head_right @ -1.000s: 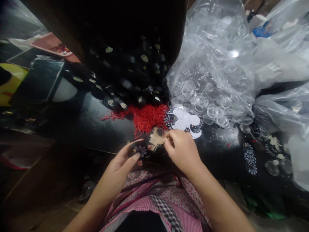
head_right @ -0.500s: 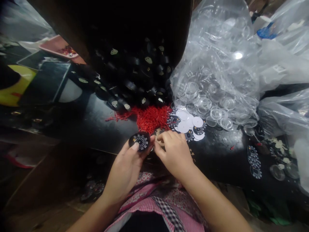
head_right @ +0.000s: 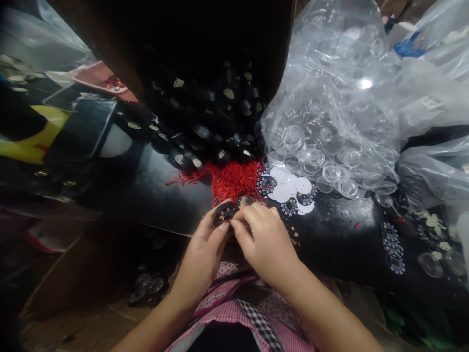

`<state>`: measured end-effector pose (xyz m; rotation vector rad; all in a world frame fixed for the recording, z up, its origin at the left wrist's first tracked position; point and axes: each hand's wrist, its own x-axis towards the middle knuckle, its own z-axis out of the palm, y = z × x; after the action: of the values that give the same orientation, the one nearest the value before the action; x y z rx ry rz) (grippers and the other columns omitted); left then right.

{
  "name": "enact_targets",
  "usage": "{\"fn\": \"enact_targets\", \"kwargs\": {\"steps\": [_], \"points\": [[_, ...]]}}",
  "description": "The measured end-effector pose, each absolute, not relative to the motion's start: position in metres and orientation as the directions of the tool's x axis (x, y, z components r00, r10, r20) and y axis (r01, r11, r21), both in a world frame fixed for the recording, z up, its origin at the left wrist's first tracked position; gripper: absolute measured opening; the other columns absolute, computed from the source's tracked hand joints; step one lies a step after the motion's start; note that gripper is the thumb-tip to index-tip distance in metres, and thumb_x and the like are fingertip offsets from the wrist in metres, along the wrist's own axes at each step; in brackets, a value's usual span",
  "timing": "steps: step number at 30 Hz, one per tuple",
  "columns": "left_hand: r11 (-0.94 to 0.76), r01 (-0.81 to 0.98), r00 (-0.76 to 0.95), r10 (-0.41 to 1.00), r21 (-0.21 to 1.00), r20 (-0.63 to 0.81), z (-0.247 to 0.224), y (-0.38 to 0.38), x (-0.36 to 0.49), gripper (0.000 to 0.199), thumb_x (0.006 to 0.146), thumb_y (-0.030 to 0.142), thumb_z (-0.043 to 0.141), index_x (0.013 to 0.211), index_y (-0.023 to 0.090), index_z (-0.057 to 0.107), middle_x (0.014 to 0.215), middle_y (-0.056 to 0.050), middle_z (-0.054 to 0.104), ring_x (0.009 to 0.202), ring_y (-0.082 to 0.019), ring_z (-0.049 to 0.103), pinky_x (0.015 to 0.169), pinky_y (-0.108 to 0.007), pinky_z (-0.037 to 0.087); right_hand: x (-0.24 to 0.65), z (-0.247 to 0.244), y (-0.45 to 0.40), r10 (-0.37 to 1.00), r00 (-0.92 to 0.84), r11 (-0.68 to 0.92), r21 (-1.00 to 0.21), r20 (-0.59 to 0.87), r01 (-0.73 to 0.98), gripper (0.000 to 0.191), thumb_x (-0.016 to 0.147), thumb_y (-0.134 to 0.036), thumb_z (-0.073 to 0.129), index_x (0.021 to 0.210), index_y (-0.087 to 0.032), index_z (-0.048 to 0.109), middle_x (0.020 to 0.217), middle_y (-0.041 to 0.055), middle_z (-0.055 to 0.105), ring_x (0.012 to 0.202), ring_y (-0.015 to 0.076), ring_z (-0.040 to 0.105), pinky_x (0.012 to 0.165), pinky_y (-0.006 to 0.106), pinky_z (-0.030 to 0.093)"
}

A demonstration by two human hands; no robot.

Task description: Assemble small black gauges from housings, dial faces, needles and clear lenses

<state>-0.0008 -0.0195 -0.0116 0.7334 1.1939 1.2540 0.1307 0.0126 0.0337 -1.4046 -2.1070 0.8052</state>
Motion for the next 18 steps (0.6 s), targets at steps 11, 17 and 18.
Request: {"fn": "enact_targets", "kwargs": {"steps": [11,17,18], "points": [[0.169,-0.048,-0.181,0.968,0.984,-0.175,0.0,-0.025,-0.009,0.022,0.088,0.028,0.064,0.11,0.026,0.067,0.109,-0.002,0.068,0.11,-0.023,0.062,0.098,-0.033,0.046,0.131,0.038,0.006,0.926,-0.372,0.296,-0.724,0.059,0.623,0.018,0.093,-0.015,0.054,0.076,-0.02,0.053,0.079,0.0019,0.062,0.076,0.0174,0.054,0.071,0.03,0.038],[0.21,-0.055,-0.147,0.965,0.976,-0.216,-0.001,-0.023,-0.013,0.024,0.087,0.026,0.064,0.111,0.028,0.069,0.114,-0.002,0.069,0.113,-0.024,0.062,0.103,-0.036,0.044,0.13,0.035,0.006,0.94,-0.337,0.264,-0.727,0.047,0.634,0.025,0.09,-0.016,0.059,0.069,-0.02,0.048,0.07,-0.0012,0.056,0.067,0.015,0.051,0.065,0.028,0.035],[0.255,-0.138,-0.098,0.958,0.957,-0.27,-0.001,-0.021,-0.014,0.025,0.087,0.027,0.064,0.112,0.027,0.069,0.116,-0.002,0.069,0.114,-0.024,0.062,0.102,-0.036,0.045,0.131,0.035,0.008,0.941,-0.337,0.259,-0.726,0.041,0.637,0.027,0.09,-0.017,0.06,0.066,-0.02,0.047,0.067,-0.0014,0.055,0.066,0.0149,0.051,0.064,0.028,0.035]]}}
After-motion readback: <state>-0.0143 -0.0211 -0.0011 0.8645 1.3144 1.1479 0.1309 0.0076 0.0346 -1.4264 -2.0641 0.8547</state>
